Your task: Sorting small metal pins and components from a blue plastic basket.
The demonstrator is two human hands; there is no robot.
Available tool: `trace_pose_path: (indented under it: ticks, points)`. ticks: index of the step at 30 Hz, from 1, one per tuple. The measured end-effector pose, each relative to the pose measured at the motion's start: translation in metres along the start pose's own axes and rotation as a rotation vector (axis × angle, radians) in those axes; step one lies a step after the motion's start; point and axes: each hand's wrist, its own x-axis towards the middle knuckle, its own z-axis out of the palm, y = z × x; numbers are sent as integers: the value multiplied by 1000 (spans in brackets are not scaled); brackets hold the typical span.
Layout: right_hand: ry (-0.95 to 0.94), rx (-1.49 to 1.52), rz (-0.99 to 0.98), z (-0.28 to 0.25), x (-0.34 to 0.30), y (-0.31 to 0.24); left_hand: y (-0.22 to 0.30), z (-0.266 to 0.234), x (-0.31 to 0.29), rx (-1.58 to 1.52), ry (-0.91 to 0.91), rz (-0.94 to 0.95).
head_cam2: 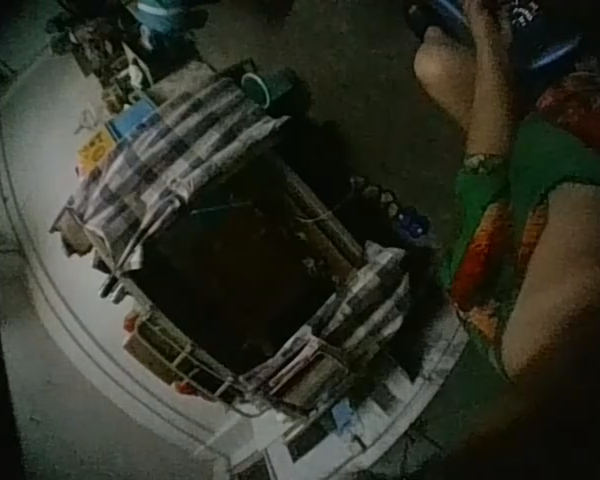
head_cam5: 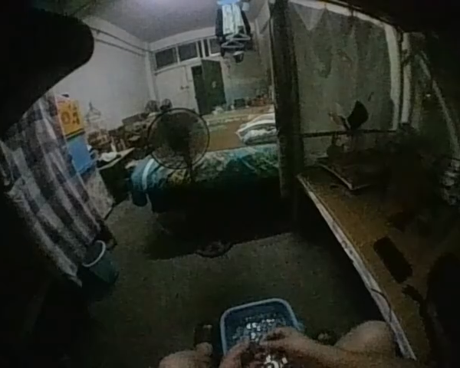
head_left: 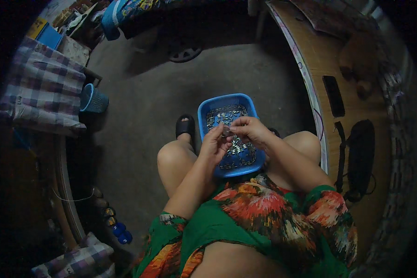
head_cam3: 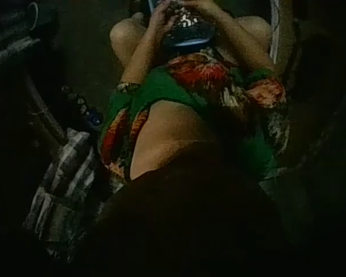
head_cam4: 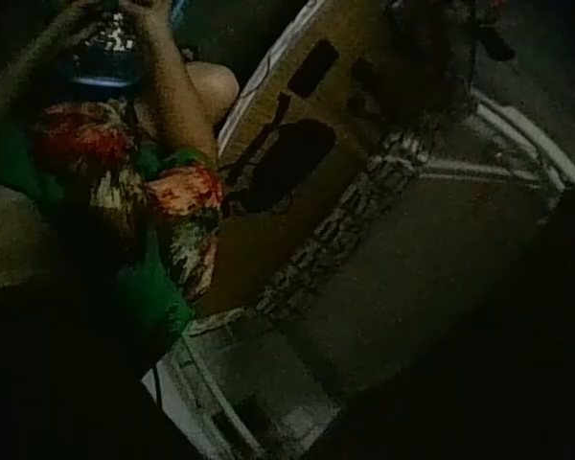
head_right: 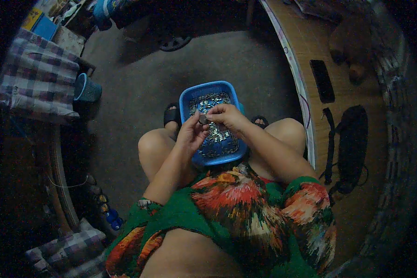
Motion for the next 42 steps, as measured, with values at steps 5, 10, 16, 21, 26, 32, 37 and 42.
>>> trace_pose_path:
  ticks: [5, 10, 16, 21, 26, 32, 37, 42]
  points:
    - [6, 28, -7, -1, 1, 0, -1, 1, 3, 4, 11, -39]
    - [11, -11, -2, 0, 1, 0, 1, 4, 1, 5, 10, -50]
    - [42, -122, -42, 4, -2, -5, 0, -1, 3, 28, 6, -67]
    - [-5, -115, -85, -2, 2, 1, -3, -1, 4, 14, -22, -61]
    - [11, -95, -74, 5, -5, -5, -1, 1, 1, 29, -18, -71]
    - [-32, -79, -99, 2, -3, -3, -2, -5, 5, -5, -97, -98]
    - [-56, -68, -107, 3, -4, -5, -2, -4, 5, -1, -70, -90]
    - [-34, -71, -131, 4, -3, -4, 0, -4, 4, 27, -93, -70]
